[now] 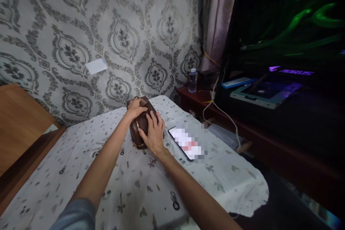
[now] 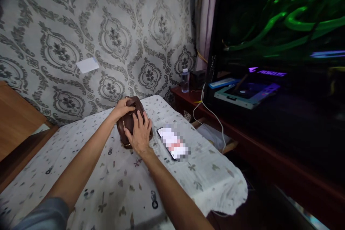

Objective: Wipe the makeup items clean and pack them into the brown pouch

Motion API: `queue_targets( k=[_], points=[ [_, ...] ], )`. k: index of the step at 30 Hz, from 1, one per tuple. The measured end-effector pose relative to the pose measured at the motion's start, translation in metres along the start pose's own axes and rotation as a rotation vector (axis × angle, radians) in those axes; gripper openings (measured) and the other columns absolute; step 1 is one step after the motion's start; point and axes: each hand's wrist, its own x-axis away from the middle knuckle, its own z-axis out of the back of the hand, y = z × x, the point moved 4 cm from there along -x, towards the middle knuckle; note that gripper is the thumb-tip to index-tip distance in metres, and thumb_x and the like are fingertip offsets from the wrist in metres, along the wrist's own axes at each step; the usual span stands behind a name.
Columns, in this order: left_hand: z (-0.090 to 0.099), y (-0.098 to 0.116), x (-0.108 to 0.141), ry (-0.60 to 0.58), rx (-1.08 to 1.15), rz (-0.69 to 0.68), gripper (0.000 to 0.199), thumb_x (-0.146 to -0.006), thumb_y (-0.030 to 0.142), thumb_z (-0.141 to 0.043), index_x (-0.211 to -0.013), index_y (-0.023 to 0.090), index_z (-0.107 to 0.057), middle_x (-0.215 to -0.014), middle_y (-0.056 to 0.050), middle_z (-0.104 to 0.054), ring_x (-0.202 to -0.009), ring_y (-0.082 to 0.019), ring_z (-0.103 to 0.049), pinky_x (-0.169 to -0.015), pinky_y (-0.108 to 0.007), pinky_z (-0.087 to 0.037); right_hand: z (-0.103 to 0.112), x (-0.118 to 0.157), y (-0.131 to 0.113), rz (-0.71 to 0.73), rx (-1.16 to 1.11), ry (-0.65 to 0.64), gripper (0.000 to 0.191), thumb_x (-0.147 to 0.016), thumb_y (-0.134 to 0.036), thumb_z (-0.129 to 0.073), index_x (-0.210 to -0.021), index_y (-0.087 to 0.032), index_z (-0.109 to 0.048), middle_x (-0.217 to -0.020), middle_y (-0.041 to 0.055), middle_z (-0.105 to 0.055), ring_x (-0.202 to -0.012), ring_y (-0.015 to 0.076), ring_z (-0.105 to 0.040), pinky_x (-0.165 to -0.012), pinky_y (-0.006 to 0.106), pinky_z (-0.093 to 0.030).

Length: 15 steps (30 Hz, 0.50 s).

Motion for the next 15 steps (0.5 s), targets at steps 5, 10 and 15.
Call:
queue_targets(
  k=[5, 10, 15],
  points=[
    [0.004, 0.007, 0.006, -0.041, -0.102, 0.043, 0.036, -0.058, 0.022, -0.076, -0.093, 0.025, -0.072, -0.09, -0.003, -0.065, -0.093, -0.026, -0.06, -0.08, -0.034, -0.046, 0.001, -0.002, 0.002, -0.031, 0.006, -0.006, 0.071, -0.095, -0.054, -0.049, -0.15, -0.01, -0.04, -0.154, 0.0172, -0.045, -0.147, 0.0336, -0.028, -0.118, 0.054, -0.02],
    [0.008, 0.011, 0.008, -0.074, -0.116, 0.07, 0.039, -0.059, 0.022, -0.075, -0.098, 0.023, -0.071, -0.091, -0.004, -0.064, -0.094, -0.027, -0.06, -0.078, -0.034, -0.046, 0.002, -0.002, 0.002, -0.041, 0.036, -0.022, 0.075, -0.095, -0.056, -0.048, -0.151, -0.008, -0.039, -0.154, 0.0173, -0.046, -0.147, 0.034, -0.028, -0.119, 0.057, -0.015],
    [0.008, 0.01, 0.007, -0.072, -0.091, 0.069, 0.04, -0.058, 0.02, -0.075, -0.098, 0.023, -0.07, -0.094, -0.004, -0.065, -0.097, -0.027, -0.06, -0.081, -0.034, -0.047, 0.004, -0.003, 0.002, -0.042, 0.05, -0.019, 0.076, -0.094, -0.058, -0.049, -0.15, -0.007, -0.04, -0.152, 0.0179, -0.048, -0.147, 0.0339, -0.028, -0.12, 0.057, -0.015]
  ],
)
